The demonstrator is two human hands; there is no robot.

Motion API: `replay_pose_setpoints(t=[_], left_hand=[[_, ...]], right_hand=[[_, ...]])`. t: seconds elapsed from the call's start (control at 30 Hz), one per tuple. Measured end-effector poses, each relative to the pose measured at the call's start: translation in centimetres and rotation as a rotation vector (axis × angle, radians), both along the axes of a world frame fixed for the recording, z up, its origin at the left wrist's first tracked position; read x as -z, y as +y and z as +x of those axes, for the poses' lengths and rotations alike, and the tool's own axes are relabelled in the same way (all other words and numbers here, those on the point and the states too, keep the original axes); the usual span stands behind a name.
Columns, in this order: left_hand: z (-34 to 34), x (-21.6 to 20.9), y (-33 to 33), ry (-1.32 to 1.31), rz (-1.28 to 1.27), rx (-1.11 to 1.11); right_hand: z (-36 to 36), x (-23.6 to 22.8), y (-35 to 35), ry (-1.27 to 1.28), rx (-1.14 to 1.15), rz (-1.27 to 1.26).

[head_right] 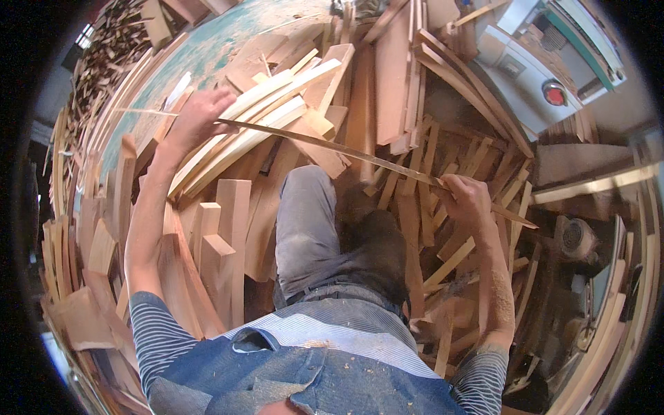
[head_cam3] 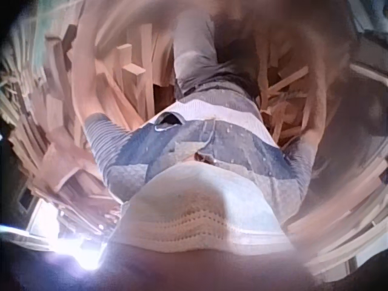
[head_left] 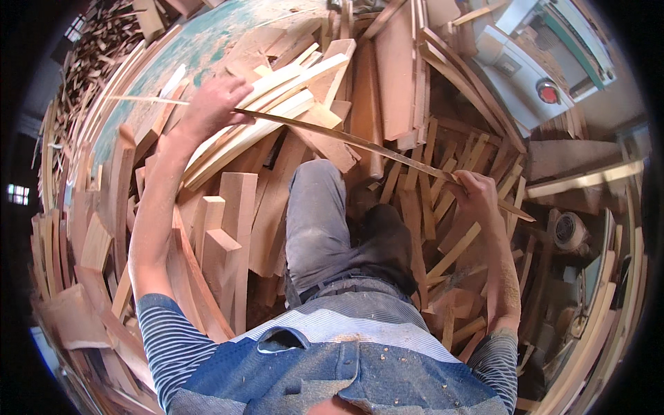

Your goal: The person sorts through a pile of wood strips by hand, picking them up one at a time and placing them into a separate organized stack.

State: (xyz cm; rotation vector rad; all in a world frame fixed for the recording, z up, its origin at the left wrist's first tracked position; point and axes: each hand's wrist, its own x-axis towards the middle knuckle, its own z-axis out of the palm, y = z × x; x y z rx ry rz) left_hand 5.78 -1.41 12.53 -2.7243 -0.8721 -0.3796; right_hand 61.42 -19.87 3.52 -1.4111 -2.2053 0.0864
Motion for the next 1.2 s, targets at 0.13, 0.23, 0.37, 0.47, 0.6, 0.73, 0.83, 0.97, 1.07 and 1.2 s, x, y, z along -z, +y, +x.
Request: replay_pose_setpoints(t=[0.13, 0.23, 0.37, 0.47, 0.6, 0.73, 0.83, 0.97, 1.07, 1.2], left_hand=[[-0.8, 2.2, -0.5, 0.082, -0.400, -0.238], [-3.7, 5.4, 0.7, 0.114, -0.268, -0.243], [-7.0, 7.5, 1.5, 0.119, -0.331, -0.228], [-8.3, 7.7, 0.6, 0.203, -0.379, -0.325], [-6.6, 7.8, -2.1, 0.136, -0.330, -0.350], [-3.9, 7.0, -5.9, 0.237, -0.324, -0.436], [-2.2, 5.3, -7.1, 0.197, -0.005, -0.468], [5.4, -1.0, -4.0, 0.188, -0.020, -0.535], [11.1, -5.4, -3.8, 0.153, 0.092, -0.405], [20.0, -10.7, -5.5, -0.166, -0.060, -0.405]], right_hand=[[-0.9, 4.1, 1.7, -0.024, 0.032, -0.149], [-2.7, 7.5, 2.7, -0.027, 0.005, -0.183], [-5.9, 10.0, 2.9, 0.054, -0.022, -0.297], [-7.7, 11.1, 2.5, 0.057, -0.017, -0.270], [-7.5, 11.9, 2.6, 0.064, 0.086, -0.282], [-9.3, 15.0, -3.0, 0.265, 0.331, -0.364], [-11.8, 15.2, -6.9, 0.018, 0.385, 0.018], [-10.6, 11.6, -5.1, 0.550, 0.581, -0.257], [-8.1, 3.0, -1.3, 0.680, 0.536, 0.038], [-9.4, -8.4, 3.0, 1.166, 0.316, 0.218]])
